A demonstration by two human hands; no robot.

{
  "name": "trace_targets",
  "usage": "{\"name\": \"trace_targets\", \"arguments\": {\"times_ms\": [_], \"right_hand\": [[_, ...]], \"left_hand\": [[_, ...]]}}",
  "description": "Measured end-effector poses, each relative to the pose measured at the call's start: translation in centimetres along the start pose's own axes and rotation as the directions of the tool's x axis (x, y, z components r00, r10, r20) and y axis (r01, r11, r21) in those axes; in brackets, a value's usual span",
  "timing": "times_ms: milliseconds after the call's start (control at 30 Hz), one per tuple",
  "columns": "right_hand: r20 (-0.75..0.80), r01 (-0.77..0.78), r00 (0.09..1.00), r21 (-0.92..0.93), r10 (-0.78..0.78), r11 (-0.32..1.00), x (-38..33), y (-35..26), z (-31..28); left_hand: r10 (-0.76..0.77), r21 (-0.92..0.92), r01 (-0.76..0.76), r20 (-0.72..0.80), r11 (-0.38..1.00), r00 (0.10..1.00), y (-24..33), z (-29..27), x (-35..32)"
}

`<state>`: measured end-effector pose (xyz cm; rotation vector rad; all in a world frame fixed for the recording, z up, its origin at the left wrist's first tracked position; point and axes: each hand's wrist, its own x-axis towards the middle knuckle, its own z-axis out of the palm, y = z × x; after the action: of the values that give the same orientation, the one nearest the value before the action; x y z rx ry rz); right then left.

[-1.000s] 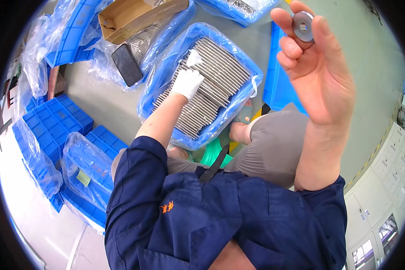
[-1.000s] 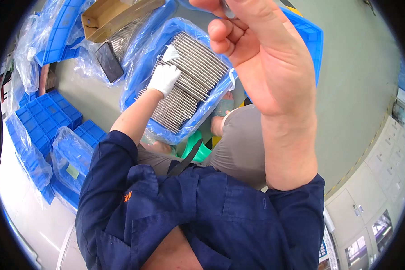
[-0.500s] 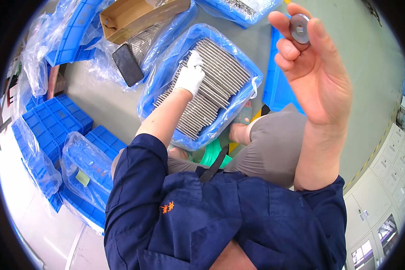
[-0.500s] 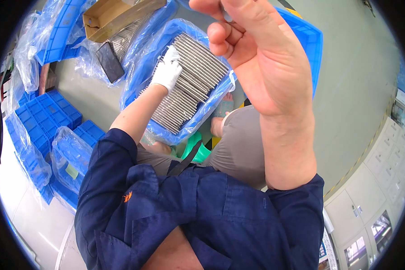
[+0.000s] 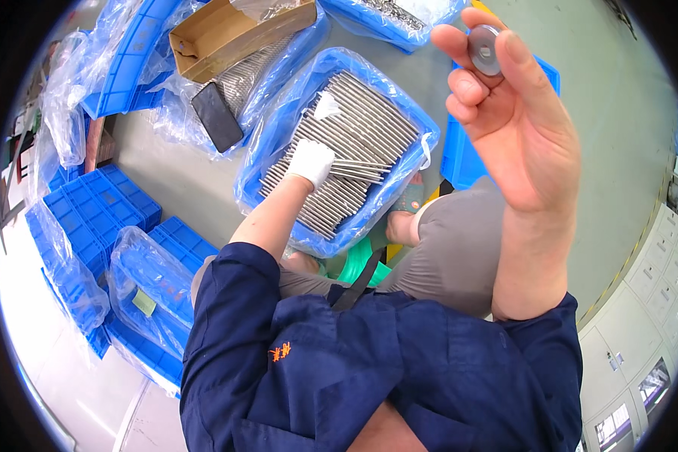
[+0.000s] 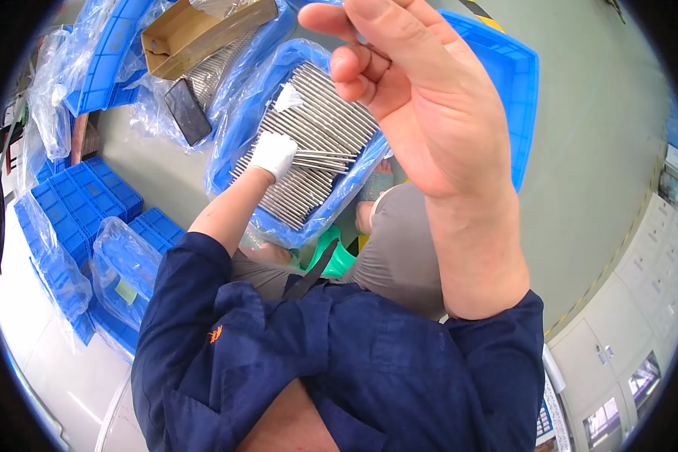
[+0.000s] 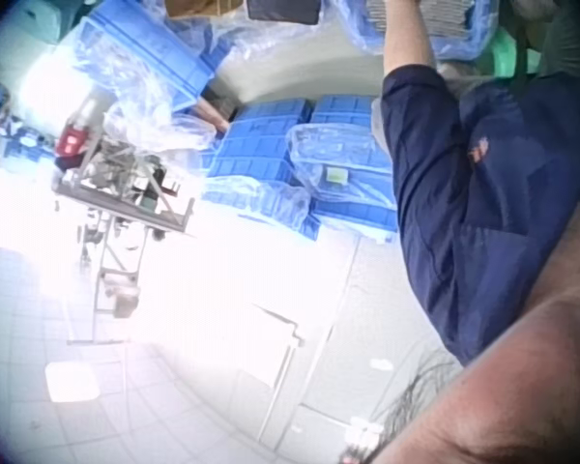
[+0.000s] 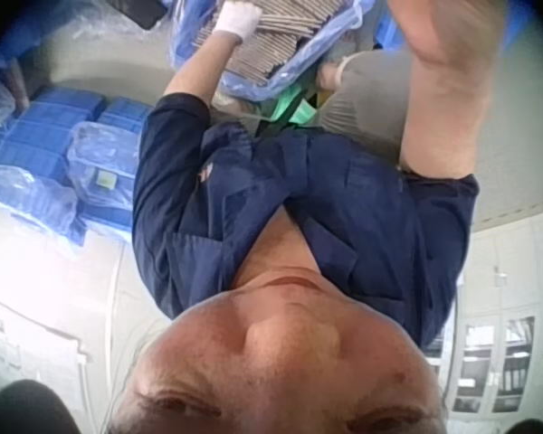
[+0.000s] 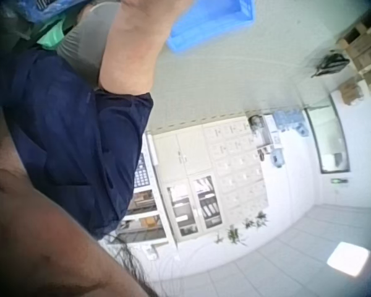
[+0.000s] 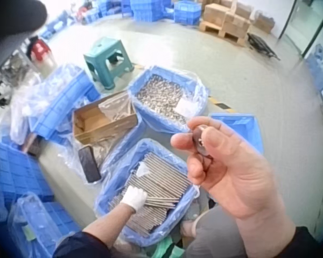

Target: The person tests metal rods by sliding a circular metal ring gauge onto their ends, places the rods into a blue plastic crate, and picks up more metal rods to test.

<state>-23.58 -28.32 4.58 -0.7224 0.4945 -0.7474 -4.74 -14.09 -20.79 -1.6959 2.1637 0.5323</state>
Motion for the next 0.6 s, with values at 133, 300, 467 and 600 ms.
{"name": "trace_targets", "arguments": {"times_ms": [133, 300, 467, 600], "right_hand": [[-0.002, -0.019, 1.000, 0.113, 0.020, 0.993, 0.0, 0.4, 1.2], [0.093, -0.060, 0.994, 0.108, 0.050, 0.992, 0.2, 1.6, 3.2], [0.138, -0.089, 0.988, 0.143, 0.069, 0.986, 0.8, 3.5, 6.0], [0.089, -0.112, 0.990, -0.018, 0.113, 0.994, 1.5, 6.2, 6.8]], "left_hand": [[-0.037, -0.104, 0.039, 0.021, 0.994, 0.999, 1.0, -1.1, -2.4], [-0.161, -0.126, 0.181, 0.152, 0.975, 0.975, 1.9, -4.3, -7.1], [-0.501, -0.696, 0.478, 0.194, 0.536, 0.844, 0.2, -9.7, -15.5], [-0.637, -0.966, 0.252, 0.166, 0.047, 0.753, 0.0, -13.1, -21.3]]}}
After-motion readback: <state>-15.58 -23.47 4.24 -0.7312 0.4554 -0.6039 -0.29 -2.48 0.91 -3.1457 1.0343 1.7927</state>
